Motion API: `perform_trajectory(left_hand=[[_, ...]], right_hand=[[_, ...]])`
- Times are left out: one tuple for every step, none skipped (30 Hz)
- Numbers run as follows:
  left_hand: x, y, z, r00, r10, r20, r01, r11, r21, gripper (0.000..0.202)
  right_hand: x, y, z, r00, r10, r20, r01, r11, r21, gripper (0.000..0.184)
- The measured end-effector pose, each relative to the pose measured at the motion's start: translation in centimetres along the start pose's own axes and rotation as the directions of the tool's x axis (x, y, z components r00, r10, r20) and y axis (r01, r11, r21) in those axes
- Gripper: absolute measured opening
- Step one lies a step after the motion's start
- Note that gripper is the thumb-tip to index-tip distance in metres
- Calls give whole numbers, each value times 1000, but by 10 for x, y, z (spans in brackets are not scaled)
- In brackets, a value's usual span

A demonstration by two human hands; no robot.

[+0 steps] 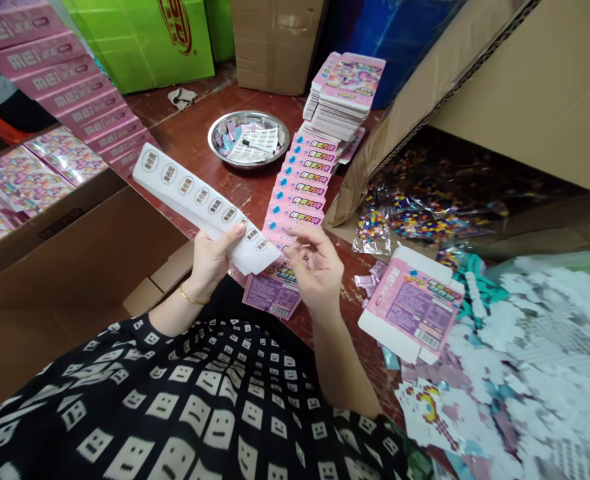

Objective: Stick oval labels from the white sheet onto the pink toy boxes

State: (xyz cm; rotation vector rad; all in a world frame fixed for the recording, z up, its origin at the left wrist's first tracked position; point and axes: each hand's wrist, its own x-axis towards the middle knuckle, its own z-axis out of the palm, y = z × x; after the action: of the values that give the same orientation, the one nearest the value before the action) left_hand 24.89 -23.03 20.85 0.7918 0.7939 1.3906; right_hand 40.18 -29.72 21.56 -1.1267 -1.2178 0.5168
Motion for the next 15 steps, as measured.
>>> perform_trajectory(left_hand=[[-1, -1, 0, 1000, 2, 9, -2, 1000, 10, 36], [-2, -1, 0, 1000, 0, 16, 0, 1000, 21, 36], [-3, -2, 1, 1000, -6, 20, 5, 999, 32, 36], [-3, -2, 1, 1000, -12, 19, 11, 999, 39, 37], [-2, -3, 1, 1000, -17, 14, 17, 999, 42, 37], [0, -4, 1, 1000, -18, 6, 18, 999, 40, 38], [2, -4, 0, 1000, -16, -5, 16, 999, 34, 40], [5, -5, -1, 1000, -12, -18, 12, 1000, 26, 41], [8, -5, -3, 999, -9, -33, 9, 1000, 20, 41], [10, -5, -5, 999, -12, -43, 13, 1000, 19, 42], [13, -4, -7, 998, -25, -51, 27, 999, 22, 43], [15, -4, -10, 997, -48, -53, 50, 998, 30, 43], [16, -3, -13, 996, -77, -51, 79, 996, 41, 43], [17, -3, -16, 993, -106, -47, 108, 993, 52, 44], [18, -3, -18, 990, -132, -43, 135, 989, 61, 45]], right_hand=[[-1, -2, 4, 1000, 24, -6, -24, 1000, -16, 32], [-2, -4, 7, 999, 38, -5, -38, 998, -40, 40], [-3, -6, 10, 999, 39, -3, -39, 998, -59, 43], [-3, -8, 11, 999, 34, -9, -34, 997, -71, 42], [-3, -10, 10, 999, 31, -23, -32, 996, -83, 39], [0, -10, 7, 999, 30, -43, -34, 995, -98, 37], [4, -8, 2, 997, 33, -64, -41, 992, -116, 38], [10, -3, -4, 996, 39, -83, -50, 990, -134, 40], [18, 3, -12, 994, 47, -94, -61, 987, -146, 43], [26, 10, -20, 994, 62, -88, -75, 986, -149, 47], [35, 19, -28, 994, 90, -59, -98, 985, -142, 51], [43, 27, -35, 991, 132, -12, -132, 983, -129, 54], [49, 34, -40, 983, 181, 45, -174, 978, -116, 58], [53, 40, -45, 968, 228, 105, -217, 970, -108, 61], [55, 44, -47, 949, 269, 162, -255, 961, -103, 63]])
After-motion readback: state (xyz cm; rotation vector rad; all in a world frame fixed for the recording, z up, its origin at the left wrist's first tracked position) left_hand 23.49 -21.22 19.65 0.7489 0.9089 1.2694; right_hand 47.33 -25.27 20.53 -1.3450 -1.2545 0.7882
